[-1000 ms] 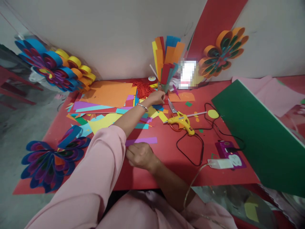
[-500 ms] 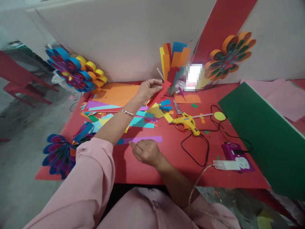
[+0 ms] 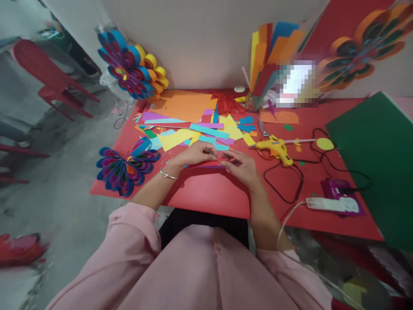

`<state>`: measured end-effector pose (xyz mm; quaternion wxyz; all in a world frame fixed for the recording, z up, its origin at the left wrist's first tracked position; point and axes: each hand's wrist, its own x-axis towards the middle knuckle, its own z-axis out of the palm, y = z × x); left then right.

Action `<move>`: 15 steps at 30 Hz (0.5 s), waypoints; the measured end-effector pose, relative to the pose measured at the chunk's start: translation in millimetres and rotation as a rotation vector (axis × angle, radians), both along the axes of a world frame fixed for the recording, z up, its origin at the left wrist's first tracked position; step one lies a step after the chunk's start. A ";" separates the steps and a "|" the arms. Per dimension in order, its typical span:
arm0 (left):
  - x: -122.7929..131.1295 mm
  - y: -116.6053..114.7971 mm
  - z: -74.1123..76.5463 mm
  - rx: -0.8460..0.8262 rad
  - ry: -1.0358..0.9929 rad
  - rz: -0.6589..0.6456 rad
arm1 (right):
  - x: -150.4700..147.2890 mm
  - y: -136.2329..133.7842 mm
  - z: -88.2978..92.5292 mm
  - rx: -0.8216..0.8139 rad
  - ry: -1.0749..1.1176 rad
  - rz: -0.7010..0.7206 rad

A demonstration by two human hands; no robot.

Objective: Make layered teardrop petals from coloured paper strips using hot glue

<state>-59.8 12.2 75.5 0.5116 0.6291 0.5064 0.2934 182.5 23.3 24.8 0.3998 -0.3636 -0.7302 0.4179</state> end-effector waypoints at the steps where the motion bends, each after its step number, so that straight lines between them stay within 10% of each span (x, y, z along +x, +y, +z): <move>1: -1.1 -3.2 -2.4 0.000 -0.008 0.012 | -1.8 -1.7 -2.0 -0.011 -0.001 0.023; 15: -14.4 -23.6 -31.6 0.146 0.129 0.209 | 6.1 8.8 -9.0 0.067 -0.098 -0.143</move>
